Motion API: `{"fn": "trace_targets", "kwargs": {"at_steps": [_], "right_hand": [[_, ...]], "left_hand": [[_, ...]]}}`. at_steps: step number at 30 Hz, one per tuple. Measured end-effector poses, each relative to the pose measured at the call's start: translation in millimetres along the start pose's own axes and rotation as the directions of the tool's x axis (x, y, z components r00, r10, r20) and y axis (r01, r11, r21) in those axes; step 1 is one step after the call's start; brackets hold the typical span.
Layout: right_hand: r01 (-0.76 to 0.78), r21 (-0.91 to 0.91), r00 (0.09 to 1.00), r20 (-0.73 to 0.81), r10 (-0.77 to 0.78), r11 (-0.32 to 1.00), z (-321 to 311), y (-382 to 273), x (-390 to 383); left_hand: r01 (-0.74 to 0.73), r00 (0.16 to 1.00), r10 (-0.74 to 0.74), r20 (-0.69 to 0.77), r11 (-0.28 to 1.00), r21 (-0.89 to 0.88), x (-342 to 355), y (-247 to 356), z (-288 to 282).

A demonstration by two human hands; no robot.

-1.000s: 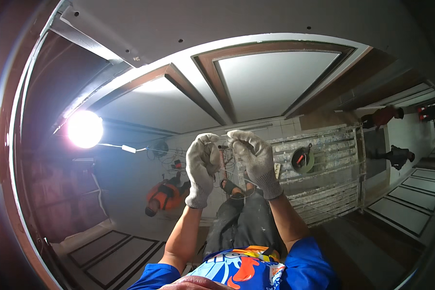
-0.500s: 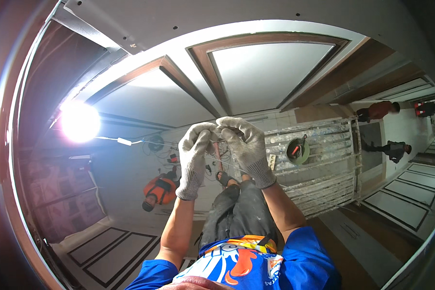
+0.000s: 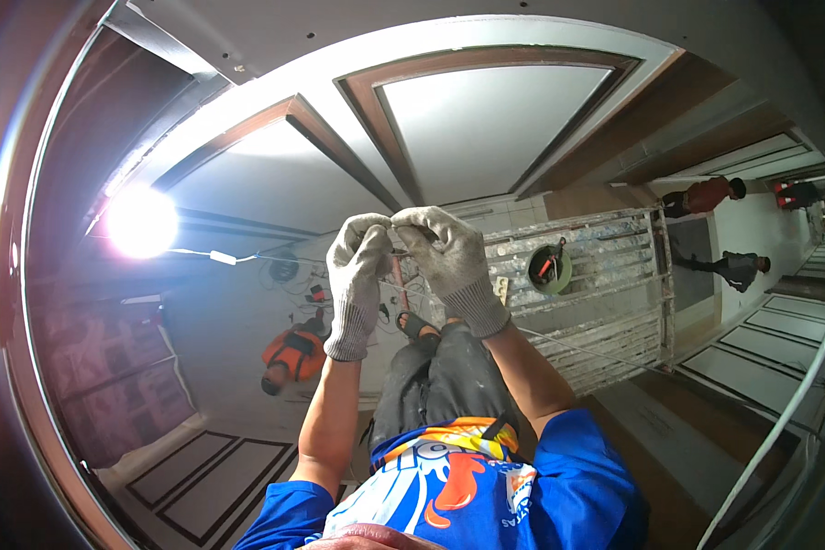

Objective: The person prepares the wiring and mounts a circular LED ceiling light fixture while standing on a scaffold.

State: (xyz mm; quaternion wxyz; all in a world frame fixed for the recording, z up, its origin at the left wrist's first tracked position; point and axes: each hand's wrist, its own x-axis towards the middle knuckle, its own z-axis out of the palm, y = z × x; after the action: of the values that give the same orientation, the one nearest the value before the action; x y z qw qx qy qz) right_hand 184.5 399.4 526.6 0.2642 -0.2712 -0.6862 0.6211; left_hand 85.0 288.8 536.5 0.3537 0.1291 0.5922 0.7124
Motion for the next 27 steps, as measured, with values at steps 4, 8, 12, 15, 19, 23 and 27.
{"fn": "trace_targets", "kwargs": {"at_steps": [4,8,12,15,19,23,27], "right_hand": [[0.208,-0.087,0.977,-0.019,-0.21,0.974,-8,13,-5],[0.162,-0.187,0.987,0.029,-0.16,0.969,-18,7,-15],[-0.131,-0.108,0.991,0.018,0.134,0.985,-23,11,-22],[-0.131,0.021,0.991,0.025,0.131,0.991,-31,11,-24],[-0.107,-0.068,0.993,0.038,0.11,0.992,-42,6,-19],[0.077,-0.064,0.997,-0.009,-0.078,0.995,-45,2,-11],[0.159,-0.109,0.985,-0.047,-0.164,0.981,-41,-17,-2]], "left_hand": [[0.002,1.0,-0.002,-0.017,1.0,-0.012,-10,-12,8],[-0.06,0.994,0.068,-0.09,0.994,0.088,-20,-25,17],[-0.227,0.963,0.253,-0.096,0.948,0.223,-22,-41,31],[-0.218,0.968,0.237,-0.083,0.957,0.192,-20,-43,37],[-0.114,0.991,0.115,-0.067,0.993,0.015,-18,-40,42],[-0.055,0.994,0.05,-0.098,0.997,-0.047,-13,-21,37],[-0.021,0.999,0.021,-0.044,1.0,-0.018,-8,-9,39]]}}
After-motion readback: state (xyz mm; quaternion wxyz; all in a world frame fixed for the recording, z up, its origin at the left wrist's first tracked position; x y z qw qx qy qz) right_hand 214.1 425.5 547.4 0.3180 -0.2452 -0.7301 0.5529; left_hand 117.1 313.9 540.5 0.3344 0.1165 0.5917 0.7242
